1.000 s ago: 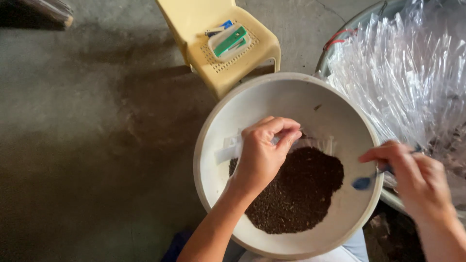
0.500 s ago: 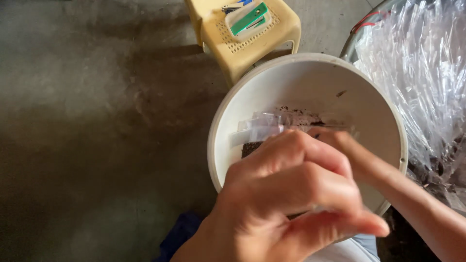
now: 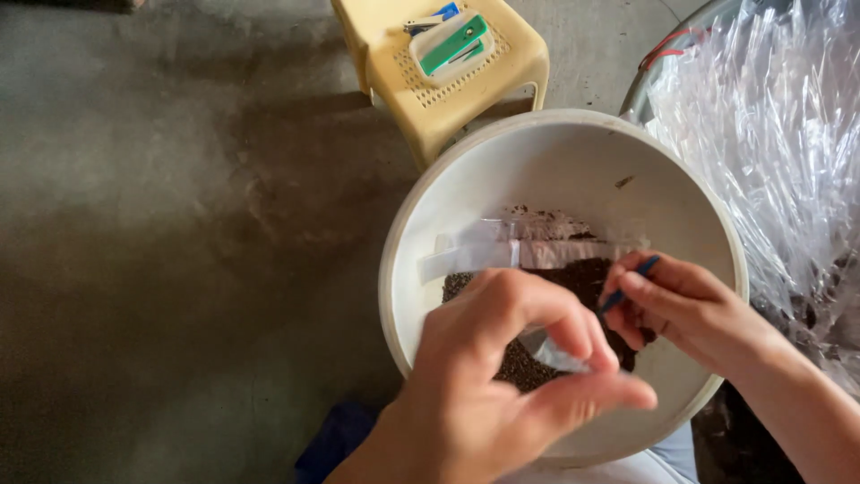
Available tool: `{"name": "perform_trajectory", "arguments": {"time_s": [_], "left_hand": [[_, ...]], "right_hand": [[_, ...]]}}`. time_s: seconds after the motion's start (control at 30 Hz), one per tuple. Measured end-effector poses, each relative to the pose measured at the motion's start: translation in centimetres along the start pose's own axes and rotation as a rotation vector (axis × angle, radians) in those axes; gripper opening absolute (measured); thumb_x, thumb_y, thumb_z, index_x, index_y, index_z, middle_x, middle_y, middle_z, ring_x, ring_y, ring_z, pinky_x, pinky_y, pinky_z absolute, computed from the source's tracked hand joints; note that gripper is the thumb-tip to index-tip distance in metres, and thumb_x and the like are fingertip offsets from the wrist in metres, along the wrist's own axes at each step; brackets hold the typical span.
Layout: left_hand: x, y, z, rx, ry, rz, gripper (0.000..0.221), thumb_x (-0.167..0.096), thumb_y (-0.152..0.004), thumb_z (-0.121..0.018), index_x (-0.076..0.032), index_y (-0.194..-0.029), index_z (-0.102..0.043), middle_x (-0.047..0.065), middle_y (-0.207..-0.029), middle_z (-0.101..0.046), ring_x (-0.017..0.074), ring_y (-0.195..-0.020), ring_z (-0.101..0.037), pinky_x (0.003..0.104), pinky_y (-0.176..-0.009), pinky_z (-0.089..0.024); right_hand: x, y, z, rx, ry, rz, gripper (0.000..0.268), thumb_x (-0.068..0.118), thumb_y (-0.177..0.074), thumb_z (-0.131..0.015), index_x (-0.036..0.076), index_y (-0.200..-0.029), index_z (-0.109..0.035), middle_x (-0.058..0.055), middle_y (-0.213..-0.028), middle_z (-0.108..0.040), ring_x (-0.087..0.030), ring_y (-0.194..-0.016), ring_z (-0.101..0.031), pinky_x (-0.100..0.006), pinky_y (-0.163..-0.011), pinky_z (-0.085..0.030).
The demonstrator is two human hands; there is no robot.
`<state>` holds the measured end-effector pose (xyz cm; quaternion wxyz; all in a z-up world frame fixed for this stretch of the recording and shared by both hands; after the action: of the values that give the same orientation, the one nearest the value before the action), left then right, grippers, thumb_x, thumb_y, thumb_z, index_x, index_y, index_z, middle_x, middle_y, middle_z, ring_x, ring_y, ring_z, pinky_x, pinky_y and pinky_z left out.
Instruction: Filling small plastic bags with granular material using a scoop
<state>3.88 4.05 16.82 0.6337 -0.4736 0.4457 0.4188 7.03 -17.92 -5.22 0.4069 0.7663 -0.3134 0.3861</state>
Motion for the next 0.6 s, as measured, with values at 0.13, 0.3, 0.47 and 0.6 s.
{"name": "perform_trajectory", "arguments": {"time_s": [0.13, 0.3, 0.47, 0.6], "left_hand": [[6.0, 1.0, -3.6, 0.061, -0.084, -0.014, 0.028, -0.024, -0.085, -0.082, -0.015, -0.089, -0.056, -0.006, -0.086, -0.062, 0.0127, -0.081, -0.061, 0.03, -0.091, -0.05], [10.8, 1.7, -6.4, 0.081, -0.036, 0.121, 0.029, -0.017, -0.08, -0.087, -0.012, -0.093, -0.061, -0.001, -0.09, -0.07, 0.0123, -0.082, -0.067, 0.026, -0.082, -0.053], [10.2, 1.1, -7.7, 0.091, 0.042, 0.136, 0.037, -0.012, -0.079, -0.086, -0.008, -0.105, -0.059, 0.004, -0.097, -0.071, 0.0154, -0.088, -0.071, 0.027, -0.084, -0.059], [10.3, 0.7, -8.3, 0.12, 0.076, 0.2, 0.046, -0.011, -0.082, -0.081, -0.01, -0.122, -0.058, 0.009, -0.102, -0.074, 0.0167, -0.095, -0.074, 0.028, -0.091, -0.061]], "right_hand": [[2.3, 1.5, 0.9, -0.14, -0.05, 0.044, 0.025, 0.018, -0.108, -0.051, -0.004, -0.107, -0.062, -0.021, -0.089, -0.067, -0.03, -0.06, -0.065, -0.038, -0.049, -0.047], [5.0, 1.8, 1.5, -0.298, 0.062, 0.145, 0.029, 0.026, -0.111, -0.052, 0.0, -0.1, -0.06, -0.021, -0.082, -0.066, -0.022, -0.055, -0.058, -0.032, -0.051, -0.045], [8.6, 4.7, -1.7, -0.254, 0.401, 0.379, 0.027, 0.022, -0.107, -0.049, -0.003, -0.103, -0.058, -0.015, -0.086, -0.066, -0.02, -0.064, -0.063, -0.028, -0.059, -0.051], [12.2, 5.3, -5.6, 0.05, 0.895, 0.648, 0.022, 0.018, -0.101, -0.045, 0.002, -0.095, -0.059, -0.01, -0.089, -0.067, -0.021, -0.081, -0.07, -0.028, -0.078, -0.055]]}}
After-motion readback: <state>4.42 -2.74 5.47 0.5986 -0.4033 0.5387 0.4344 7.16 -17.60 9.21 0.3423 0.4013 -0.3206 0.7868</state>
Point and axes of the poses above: each hand's wrist, its own y-axis away from the middle knuckle, its own z-axis out of the back of the hand, x = y × z, the point moved 7 cm from there along -y, towards the middle knuckle
